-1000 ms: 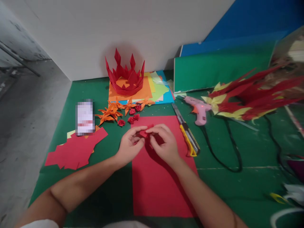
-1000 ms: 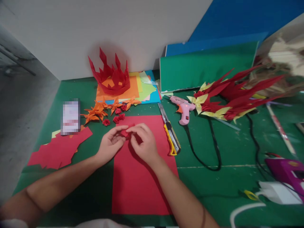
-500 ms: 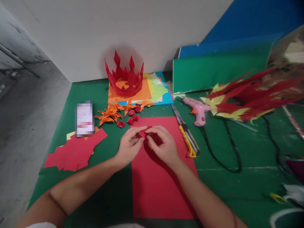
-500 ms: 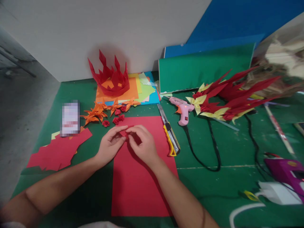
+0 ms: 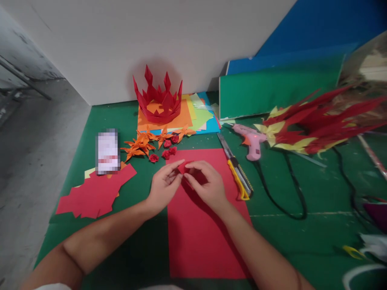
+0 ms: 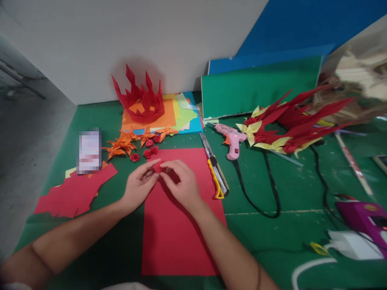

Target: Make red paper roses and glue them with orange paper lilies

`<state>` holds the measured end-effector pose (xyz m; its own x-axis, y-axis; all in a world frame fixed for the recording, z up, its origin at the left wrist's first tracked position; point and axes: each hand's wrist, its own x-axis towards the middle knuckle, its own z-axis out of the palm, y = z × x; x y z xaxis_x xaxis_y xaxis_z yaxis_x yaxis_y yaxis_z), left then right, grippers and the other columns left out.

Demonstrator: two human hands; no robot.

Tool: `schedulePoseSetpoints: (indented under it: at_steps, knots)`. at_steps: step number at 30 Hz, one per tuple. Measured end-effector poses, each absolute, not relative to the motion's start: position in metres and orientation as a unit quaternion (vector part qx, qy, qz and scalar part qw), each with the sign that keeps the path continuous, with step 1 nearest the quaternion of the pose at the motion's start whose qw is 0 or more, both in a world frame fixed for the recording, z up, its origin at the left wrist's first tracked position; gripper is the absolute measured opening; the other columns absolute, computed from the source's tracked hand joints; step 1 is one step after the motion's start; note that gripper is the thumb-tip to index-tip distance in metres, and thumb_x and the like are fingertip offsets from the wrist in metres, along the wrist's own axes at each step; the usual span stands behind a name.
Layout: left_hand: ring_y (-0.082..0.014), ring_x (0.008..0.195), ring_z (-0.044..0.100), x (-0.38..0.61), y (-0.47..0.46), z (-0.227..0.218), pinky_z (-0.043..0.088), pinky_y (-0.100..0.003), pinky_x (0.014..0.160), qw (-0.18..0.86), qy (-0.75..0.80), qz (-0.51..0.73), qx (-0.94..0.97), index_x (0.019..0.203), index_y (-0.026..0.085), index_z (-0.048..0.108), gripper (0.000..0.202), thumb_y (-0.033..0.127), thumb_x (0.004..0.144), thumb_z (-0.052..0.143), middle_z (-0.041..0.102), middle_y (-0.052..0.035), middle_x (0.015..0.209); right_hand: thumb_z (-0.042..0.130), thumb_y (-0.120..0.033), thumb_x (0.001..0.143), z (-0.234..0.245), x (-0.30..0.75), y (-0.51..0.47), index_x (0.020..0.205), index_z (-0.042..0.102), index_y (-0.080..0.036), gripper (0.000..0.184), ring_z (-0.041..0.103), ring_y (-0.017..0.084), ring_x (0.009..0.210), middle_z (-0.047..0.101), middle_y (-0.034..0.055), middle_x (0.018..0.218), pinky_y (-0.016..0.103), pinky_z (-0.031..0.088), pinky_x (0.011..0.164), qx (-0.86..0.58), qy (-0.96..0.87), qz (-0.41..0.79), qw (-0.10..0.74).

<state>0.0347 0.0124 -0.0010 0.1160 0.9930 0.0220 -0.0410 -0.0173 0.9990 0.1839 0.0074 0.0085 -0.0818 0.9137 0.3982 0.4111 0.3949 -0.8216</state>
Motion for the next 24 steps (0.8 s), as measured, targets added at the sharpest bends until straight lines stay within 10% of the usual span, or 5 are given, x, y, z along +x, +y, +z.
schedulePoseSetpoints:
  at_steps: [24]
  knots:
    - [-0.0173,0.098,0.07,0.0376,0.0097,0.0045,0.058,-0.028,0.086,0.569,0.433,0.479,0.51,0.104,0.018,0.067,0.028,0.015,0.076,0.061,0.073,-0.0081,0.109,0.056,-0.022,0.085,0.0123,0.182,0.0077,0.08,0.059,-0.022,0.006,0.062,0.016,0.072,0.066,0.0013,0.078,0.028,0.05,0.068,-0.523,-0.638,0.299,0.48]
